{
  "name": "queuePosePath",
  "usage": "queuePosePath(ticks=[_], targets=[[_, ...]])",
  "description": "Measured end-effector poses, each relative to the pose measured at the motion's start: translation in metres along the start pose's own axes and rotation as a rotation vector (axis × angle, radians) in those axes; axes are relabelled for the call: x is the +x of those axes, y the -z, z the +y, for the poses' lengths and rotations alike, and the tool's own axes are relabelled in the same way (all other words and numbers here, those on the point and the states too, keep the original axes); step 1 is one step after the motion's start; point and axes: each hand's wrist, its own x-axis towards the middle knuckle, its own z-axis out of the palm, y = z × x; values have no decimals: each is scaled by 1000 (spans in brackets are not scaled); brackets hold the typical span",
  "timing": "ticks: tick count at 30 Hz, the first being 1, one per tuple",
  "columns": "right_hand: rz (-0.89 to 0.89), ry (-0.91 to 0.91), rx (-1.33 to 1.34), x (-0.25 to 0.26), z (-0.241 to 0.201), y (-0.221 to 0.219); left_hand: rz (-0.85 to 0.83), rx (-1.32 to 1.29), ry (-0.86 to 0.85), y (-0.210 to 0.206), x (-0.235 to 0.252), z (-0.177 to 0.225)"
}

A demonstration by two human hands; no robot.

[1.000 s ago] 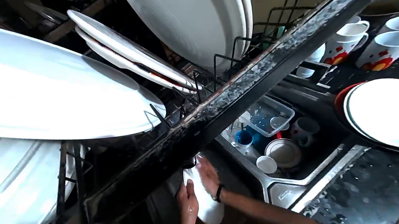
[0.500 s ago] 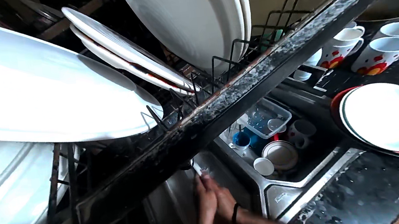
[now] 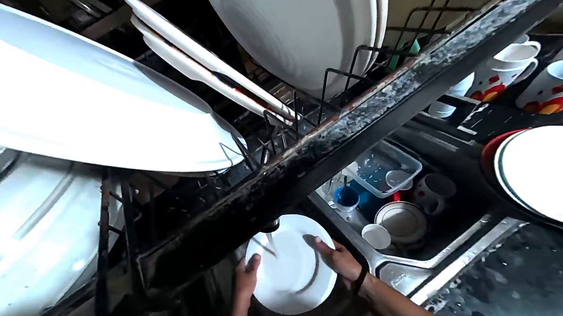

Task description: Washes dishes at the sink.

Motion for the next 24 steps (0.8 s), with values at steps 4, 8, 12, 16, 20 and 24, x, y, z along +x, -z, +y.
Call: queuePosePath(ticks=[4,8,12,16,20,24], targets=[[43,13,43,0,6,0,359,20,-104,47,-10,16],[62,21,50,3,11,14,814,178,-432,84,-3,2],[5,-30,65,-6,8,5,730,68,-373,74,-16,15],[-55,23,10,-6,9,0,457,-279,-57,41,-31,22],[-154,-145,200,-8,1,-6,261,-278,80,8,-40,24],[-130,-180,267,-7,2,-10,188,442,-53,-15,-32,30]])
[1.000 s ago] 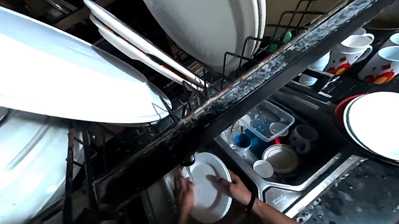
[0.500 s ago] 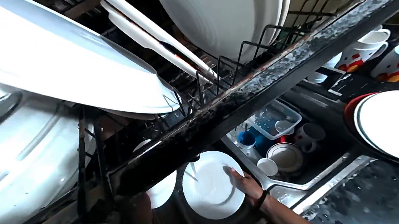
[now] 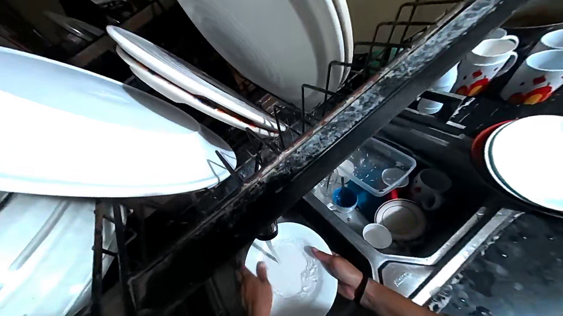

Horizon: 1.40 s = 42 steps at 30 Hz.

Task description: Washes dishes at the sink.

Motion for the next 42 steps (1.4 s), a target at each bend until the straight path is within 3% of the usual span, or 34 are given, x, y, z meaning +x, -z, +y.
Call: queuePosePath(ticks=[3,6,9,11,14,18,21,23,24,27,29,31,34,37,42], targets=[[-33,38,-146,-6,4,-11,23,115,-304,-45,9,-2],[-56,81,-253,2,15,-11,-103,9,-542,-69,3,17],[-92,138,-318,14,10,-1,-124,-139,-855,-86,-13,14],[-11,142,-351,20,4,-1,-189,-179,-934,-85,-37,6],[35,108,-386,20,-13,-1,-228,-39,-950,-74,-70,-8],[41,96,-340,23,-12,-8,33,71,-986,-80,-70,-50],[44,22,-355,18,-19,-25,78,60,-819,-65,-71,-55],[-64,43,-382,14,-14,-40,174,46,-655,-56,-65,-40],[-161,115,-445,11,-8,-48,221,34,-565,-52,-59,-28],[-365,379,-773,3,13,-71,43,-10,-221,-22,-43,12],[-349,501,-847,13,27,-76,-3,-90,-173,-12,-36,23],[-211,558,-903,38,31,-71,-7,-177,-148,-3,-35,34],[38,436,-984,76,24,-48,69,-424,-62,0,-34,44],[-49,364,-995,60,30,-34,158,-680,25,4,-18,52],[-275,713,-1008,3,73,-26,62,-555,79,3,4,50]])
